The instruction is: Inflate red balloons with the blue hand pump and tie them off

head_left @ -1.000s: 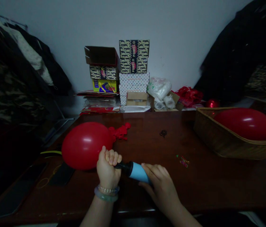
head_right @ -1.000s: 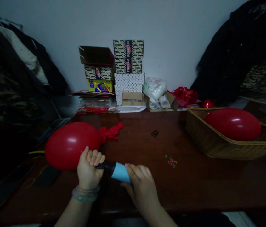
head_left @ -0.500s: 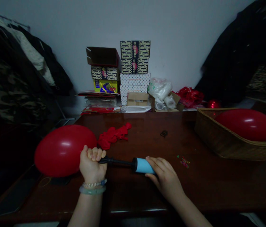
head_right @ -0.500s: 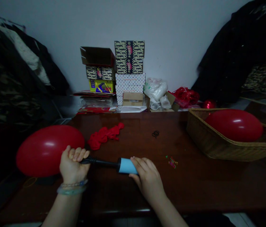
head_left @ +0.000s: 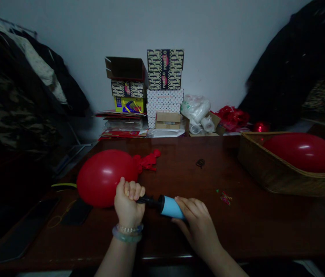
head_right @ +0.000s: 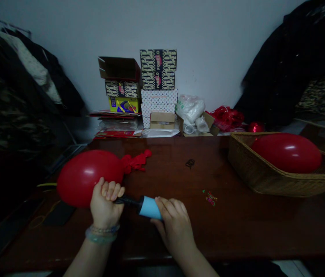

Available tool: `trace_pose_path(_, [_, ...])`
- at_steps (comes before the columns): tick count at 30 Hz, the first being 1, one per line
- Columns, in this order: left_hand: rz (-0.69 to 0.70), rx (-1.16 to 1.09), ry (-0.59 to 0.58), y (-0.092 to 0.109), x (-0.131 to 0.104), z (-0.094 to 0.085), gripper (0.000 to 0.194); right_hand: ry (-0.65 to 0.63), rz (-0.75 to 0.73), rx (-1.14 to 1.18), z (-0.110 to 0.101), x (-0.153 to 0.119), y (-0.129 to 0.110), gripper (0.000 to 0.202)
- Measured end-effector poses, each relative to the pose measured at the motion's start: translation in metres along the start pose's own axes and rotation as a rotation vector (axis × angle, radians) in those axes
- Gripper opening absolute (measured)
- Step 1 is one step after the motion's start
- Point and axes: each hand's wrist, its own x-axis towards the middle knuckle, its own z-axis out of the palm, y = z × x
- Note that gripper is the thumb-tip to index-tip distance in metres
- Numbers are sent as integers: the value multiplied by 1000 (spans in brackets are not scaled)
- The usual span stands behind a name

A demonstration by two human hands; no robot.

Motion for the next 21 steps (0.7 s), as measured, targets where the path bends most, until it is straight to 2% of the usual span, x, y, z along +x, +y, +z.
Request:
trace_pose_path(4, [-9,45,-34,-9,-10,5,49,-3,0,51,2,-1,-5,52])
trace_pose_path(8, [1,58,-26,-7,-10,5,50,-40,23,65,2,1,-8,51])
trace_pose_path(13, [44,54,-21,13,-2,3,46,-71,12,40,0,4,-4,54])
trace_pose_path(21, [112,-30,17,48,15,-8,44,-23,-67,-49,-7,5,22,49])
